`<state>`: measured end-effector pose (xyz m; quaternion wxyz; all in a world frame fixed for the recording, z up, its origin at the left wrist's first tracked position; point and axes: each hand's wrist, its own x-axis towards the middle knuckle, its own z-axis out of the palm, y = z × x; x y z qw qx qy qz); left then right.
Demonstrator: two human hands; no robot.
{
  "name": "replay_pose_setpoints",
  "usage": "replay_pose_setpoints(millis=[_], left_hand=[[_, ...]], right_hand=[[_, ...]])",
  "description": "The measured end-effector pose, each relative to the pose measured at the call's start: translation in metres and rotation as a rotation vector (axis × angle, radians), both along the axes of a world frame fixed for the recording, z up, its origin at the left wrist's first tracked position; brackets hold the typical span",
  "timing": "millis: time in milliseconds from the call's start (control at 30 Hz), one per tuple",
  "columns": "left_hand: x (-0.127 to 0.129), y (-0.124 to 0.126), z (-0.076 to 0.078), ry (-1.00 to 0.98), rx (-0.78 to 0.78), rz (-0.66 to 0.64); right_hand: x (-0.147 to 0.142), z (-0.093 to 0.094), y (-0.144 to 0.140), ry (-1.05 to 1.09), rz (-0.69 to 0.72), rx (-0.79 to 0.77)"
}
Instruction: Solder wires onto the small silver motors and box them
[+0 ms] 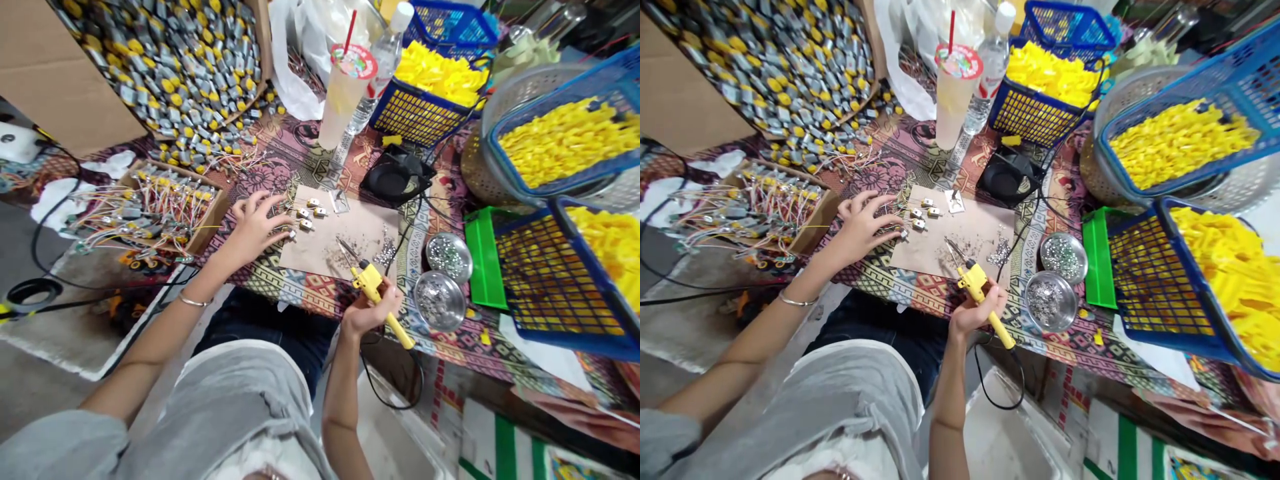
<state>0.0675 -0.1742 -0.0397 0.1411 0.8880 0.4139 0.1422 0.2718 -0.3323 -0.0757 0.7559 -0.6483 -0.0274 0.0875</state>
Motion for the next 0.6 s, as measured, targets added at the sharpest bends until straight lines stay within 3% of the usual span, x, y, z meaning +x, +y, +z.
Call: replay_pose_setpoints(millis=[133,333,400,500,600], left_hand=[[-0.001,0.013,0.002,0.039,-0.014,-0.105],[-0.003,0.013,-0.001,0.032,-0.042,-0.088],[-0.008,0.004,0.002,-0.118,-0.048,0.009],[-0.019,-0.012,0.011,-0.538,-0.079,0.196],[-0.028,-0.027,0.033,-0.961,0.08,0.29]], right_hand=[[-0.001,-0.001,0.002,-0.012,-0.055,0.046],[-0.003,-0.003,0.005,-0.016,-0.101,0.089],[-0.003,-0.003,0.005,-0.033,-0.103,0.101],[-0.003,-0.004,0.006,-0.051,-0.1,0.078],[-0.002,-0.005,0.006,-0.061,-0.112,0.058]])
